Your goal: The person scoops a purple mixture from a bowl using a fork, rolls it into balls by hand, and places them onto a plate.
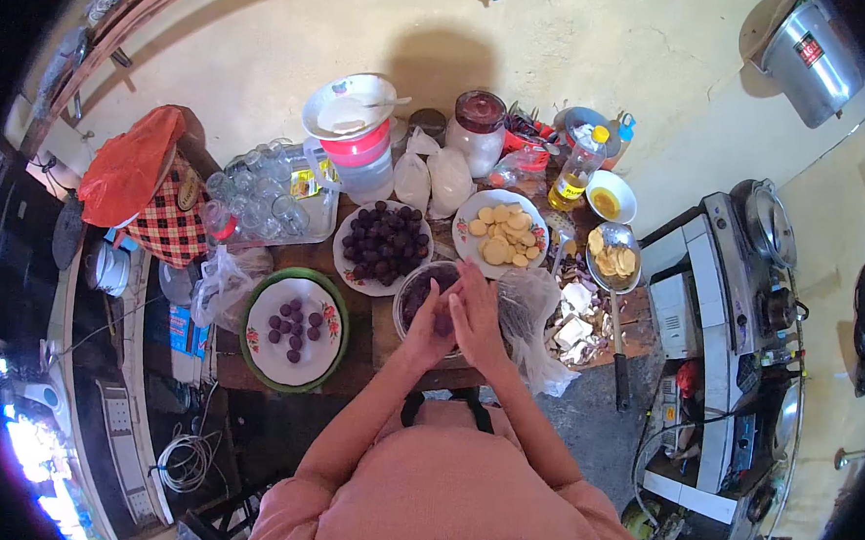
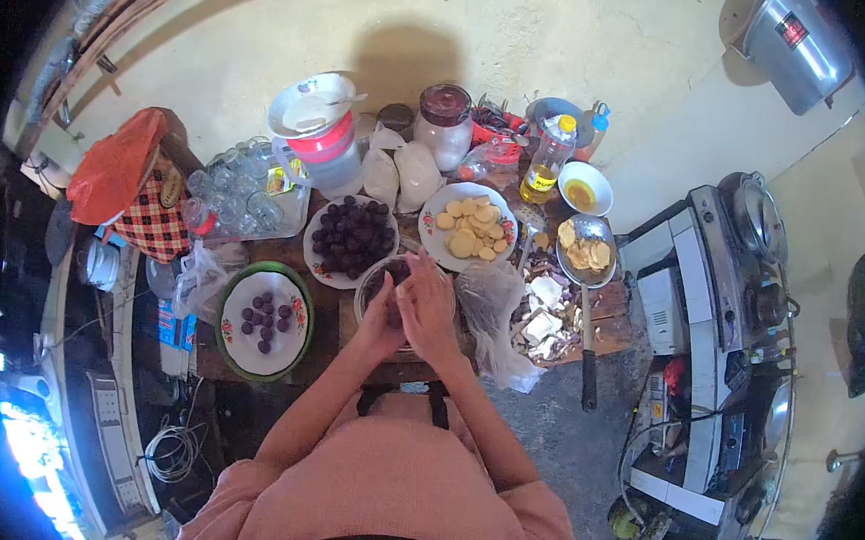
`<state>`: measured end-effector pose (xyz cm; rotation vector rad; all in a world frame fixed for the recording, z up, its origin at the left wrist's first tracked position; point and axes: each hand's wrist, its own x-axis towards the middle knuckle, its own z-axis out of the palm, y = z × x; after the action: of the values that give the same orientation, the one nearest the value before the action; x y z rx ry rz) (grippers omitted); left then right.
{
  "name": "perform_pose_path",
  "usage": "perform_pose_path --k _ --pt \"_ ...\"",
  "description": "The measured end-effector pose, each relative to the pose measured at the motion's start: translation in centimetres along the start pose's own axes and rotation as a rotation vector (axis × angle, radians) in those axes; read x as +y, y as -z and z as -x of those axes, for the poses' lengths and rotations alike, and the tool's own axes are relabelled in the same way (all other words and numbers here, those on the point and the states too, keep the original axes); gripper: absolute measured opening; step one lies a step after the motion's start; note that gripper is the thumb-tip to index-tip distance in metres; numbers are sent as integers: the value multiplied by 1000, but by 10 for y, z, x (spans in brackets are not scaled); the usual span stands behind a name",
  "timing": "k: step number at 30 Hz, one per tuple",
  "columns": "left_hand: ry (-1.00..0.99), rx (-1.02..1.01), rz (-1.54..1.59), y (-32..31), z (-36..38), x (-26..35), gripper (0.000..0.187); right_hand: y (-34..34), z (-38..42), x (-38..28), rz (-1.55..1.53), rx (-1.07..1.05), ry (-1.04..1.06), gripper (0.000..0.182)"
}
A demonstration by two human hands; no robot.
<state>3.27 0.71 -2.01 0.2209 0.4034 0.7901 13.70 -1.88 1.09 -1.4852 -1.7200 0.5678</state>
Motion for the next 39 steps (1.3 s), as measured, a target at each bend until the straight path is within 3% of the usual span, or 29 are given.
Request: perform_pose_path --k 2,3,4,7,10,13,15,19,22,25,27,28,29,31,33,36,39 --pt "8 -121 83 -10 2 -6 63 -5 0 -6 166 46 45 47" --pt "-22 -32 69 -12 3 -10 65 -8 2 -9 249 70 68 45" --pt "-51 57 57 -13 3 -16 67 -17 9 -2 -40 -141 -44 55" --pt "-97 261 -13 -15 3 -21 69 -28 17 2 -247 239 28 38" --pt "-113 328 -153 -27 5 1 62 -18 15 -1 -698 527 -460 34" --pt "-255 299 -232 -38 24 36 55 19 1 11 -1312 619 -755 40" --pt "-392 177 -211 -22 27 53 52 29 -3 21 -1376 548 -700 41" --pt "-360 286 -172 -15 29 56 43 20 -5 32 -1428 388 -739 40" --pt "-245 290 -115 -5 23 41 42 12 -10 27 -1308 308 -689 32" --pt "-43 275 99 -3 14 26 44 -2 -13 2 -373 131 -112 26" --pt "-102 92 159 28 -4 10 46 -15 1 -12 -133 -76 80 37" --pt "-147 94 165 13 -2 8 47 -18 9 -17 -13 -180 175 45" --pt "-193 99 171 5 -1 7 47 -19 16 -22 48 -192 209 48" --pt "-180 300 231 -5 1 11 36 -18 22 -31 169 -220 283 57" --pt "-142 508 211 -17 8 15 30 -5 22 -41 -41 -181 259 58" --pt "-18 -18 222 30 1 16 38 13 19 -41 -175 -78 184 58" --pt "-30 404 192 10 -6 6 54 16 13 -30 -116 -45 121 54"
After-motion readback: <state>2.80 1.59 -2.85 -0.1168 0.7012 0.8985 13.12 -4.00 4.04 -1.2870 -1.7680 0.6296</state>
